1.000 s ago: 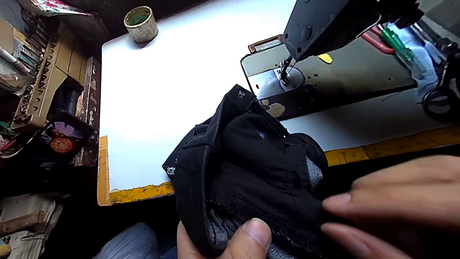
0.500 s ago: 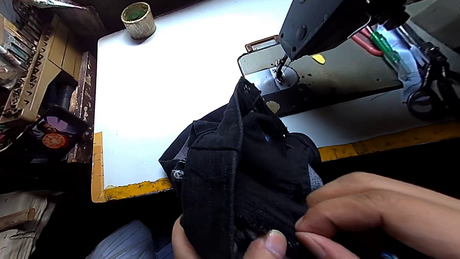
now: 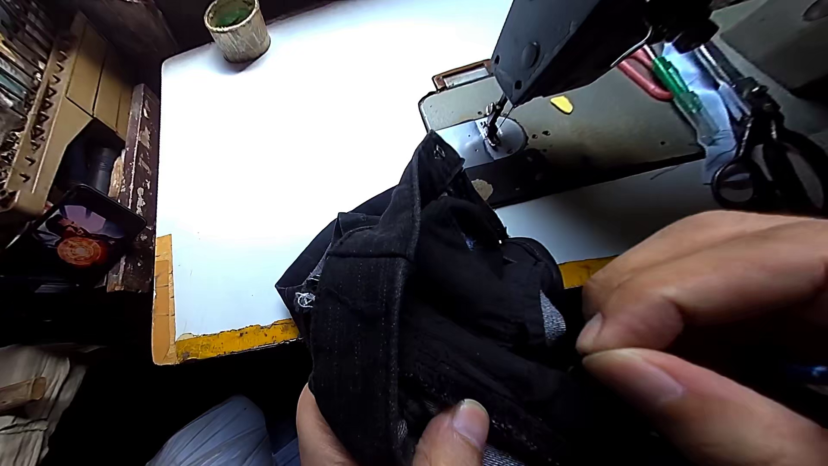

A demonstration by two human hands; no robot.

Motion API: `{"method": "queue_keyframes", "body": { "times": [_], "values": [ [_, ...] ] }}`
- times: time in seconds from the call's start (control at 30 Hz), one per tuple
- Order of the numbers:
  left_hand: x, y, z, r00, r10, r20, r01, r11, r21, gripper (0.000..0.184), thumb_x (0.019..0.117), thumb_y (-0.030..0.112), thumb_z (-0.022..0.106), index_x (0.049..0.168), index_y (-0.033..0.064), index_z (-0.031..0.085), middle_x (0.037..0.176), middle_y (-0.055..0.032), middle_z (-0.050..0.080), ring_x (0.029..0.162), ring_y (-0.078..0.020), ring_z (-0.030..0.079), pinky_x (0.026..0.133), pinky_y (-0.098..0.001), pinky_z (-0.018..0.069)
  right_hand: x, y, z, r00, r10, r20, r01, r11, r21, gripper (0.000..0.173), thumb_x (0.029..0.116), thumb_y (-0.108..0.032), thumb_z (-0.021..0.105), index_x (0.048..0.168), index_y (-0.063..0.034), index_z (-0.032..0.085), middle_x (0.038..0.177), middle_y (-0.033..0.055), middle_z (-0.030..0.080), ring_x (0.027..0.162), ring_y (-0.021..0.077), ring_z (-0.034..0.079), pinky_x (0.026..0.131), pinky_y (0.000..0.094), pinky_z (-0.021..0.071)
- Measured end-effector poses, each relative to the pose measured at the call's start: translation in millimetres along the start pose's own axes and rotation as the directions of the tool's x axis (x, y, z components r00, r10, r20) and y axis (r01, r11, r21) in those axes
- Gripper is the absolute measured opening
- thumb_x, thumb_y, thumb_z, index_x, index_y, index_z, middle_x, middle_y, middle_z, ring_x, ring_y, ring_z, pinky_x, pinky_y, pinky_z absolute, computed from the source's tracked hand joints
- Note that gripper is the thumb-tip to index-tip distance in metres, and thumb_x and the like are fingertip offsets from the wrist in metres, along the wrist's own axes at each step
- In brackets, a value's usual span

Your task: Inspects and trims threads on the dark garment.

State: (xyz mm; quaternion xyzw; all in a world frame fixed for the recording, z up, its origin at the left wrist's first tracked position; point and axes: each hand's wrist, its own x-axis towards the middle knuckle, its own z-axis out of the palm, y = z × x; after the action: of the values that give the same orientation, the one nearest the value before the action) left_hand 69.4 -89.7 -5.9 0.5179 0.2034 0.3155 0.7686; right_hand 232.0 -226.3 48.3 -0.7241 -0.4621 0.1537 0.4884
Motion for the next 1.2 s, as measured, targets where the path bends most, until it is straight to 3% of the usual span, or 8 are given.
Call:
{"method": "queue_keyframes", "body": {
  "times": [0.1,0.43,0.67,0.73,0.93,1.03,1.13,1.2],
  "values": [
    [0,-1,-1,1.000,-0.004,0.002,0.004,1.000,-0.016,0.034,0.0819,-0.004,0.079,0.110,-0.0005,0.061,0.095,-0.0067,0.075,0.090,-0.0123,0.074,0.086,-0.0325,0.0623,-5,-1,3,0.998,-0.053,0.031,0.055,0.996,-0.071,0.013,0.0967,-0.019,0.072,0.101,-0.0077,0.074,0.098,0.0000,0.070,0.089,0.0017,0.064,0.074,0.0167,0.0521],
    [-4,-7,-6,0.990,0.105,0.094,-0.114,0.988,0.104,0.028,0.0837,0.006,0.082,0.107,0.0112,0.068,0.097,0.0051,0.076,0.092,-0.0030,0.072,0.086,-0.0245,0.0610,-9,-22,24,0.996,-0.034,0.079,0.067,0.887,-0.458,0.017,0.0975,-0.019,0.068,0.088,-0.0061,0.073,0.081,0.0114,0.069,0.064,0.0173,0.062,0.050,0.0310,0.0406],
    [-1,-12,-13,0.984,0.113,0.136,-0.129,0.986,0.110,0.034,0.0805,0.003,0.084,0.109,0.0065,0.066,0.100,-0.0003,0.076,0.096,-0.0083,0.072,0.090,-0.0304,0.0611,3,-2,13,0.991,-0.129,-0.034,0.119,0.970,-0.212,0.015,0.0941,-0.021,0.071,0.088,-0.0079,0.069,0.079,-0.0005,0.063,0.068,0.0005,0.055,0.057,0.0156,0.0415],
    [-1,-13,-16,0.984,0.100,0.145,-0.115,0.988,0.104,0.033,0.0812,0.005,0.084,0.109,0.0081,0.068,0.101,0.0011,0.076,0.097,-0.0071,0.072,0.091,-0.0293,0.0604,9,-4,15,0.990,-0.136,0.028,0.139,0.976,-0.170,0.015,0.0952,-0.023,0.073,0.098,-0.0086,0.075,0.088,-0.0015,0.067,0.076,-0.0005,0.059,0.062,0.0144,0.0457],
    [1,-17,-27,0.976,0.087,0.199,-0.126,0.973,0.193,0.030,0.0823,0.012,0.084,0.109,0.0116,0.070,0.102,0.0063,0.075,0.099,-0.0021,0.069,0.092,-0.0253,0.0581,18,-1,26,0.974,-0.190,0.127,0.212,0.957,-0.200,0.013,0.0984,-0.021,0.065,0.092,-0.0104,0.070,0.084,-0.0013,0.065,0.071,0.0006,0.058,0.055,0.0159,0.0425],
    [0,-18,-29,0.969,0.082,0.233,-0.111,0.987,0.117,0.039,0.0821,0.008,0.084,0.117,0.0166,0.068,0.108,0.0083,0.074,0.102,-0.0029,0.069,0.094,-0.0262,0.0582,27,11,20,0.985,-0.171,0.019,0.171,0.960,-0.221,0.011,0.0937,-0.027,0.066,0.091,-0.0164,0.068,0.083,-0.0097,0.061,0.072,-0.0044,0.056,0.057,0.0123,0.0447],
    [1,-15,-27,0.971,0.029,0.238,-0.034,0.999,0.018,0.043,0.0822,0.002,0.082,0.121,0.0129,0.066,0.111,0.0048,0.075,0.105,-0.0058,0.070,0.097,-0.0288,0.0581,43,20,13,0.972,-0.205,-0.118,0.170,0.952,-0.257,0.018,0.0925,-0.033,0.069,0.105,-0.0207,0.068,0.094,-0.0126,0.063,0.074,-0.0050,0.057,0.057,0.0125,0.0457],
    [1,-15,-31,0.964,0.022,0.265,-0.014,0.999,-0.031,0.048,0.0827,0.001,0.081,0.125,0.0143,0.064,0.116,0.0055,0.074,0.109,-0.0053,0.069,0.099,-0.0286,0.0568,56,19,12,0.954,-0.298,-0.016,0.285,0.926,-0.246,0.049,0.0912,-0.031,0.074,0.136,-0.0141,0.061,0.128,-0.0033,0.061,0.093,-0.0013,0.061,0.071,0.0136,0.0529]
  ]
}}
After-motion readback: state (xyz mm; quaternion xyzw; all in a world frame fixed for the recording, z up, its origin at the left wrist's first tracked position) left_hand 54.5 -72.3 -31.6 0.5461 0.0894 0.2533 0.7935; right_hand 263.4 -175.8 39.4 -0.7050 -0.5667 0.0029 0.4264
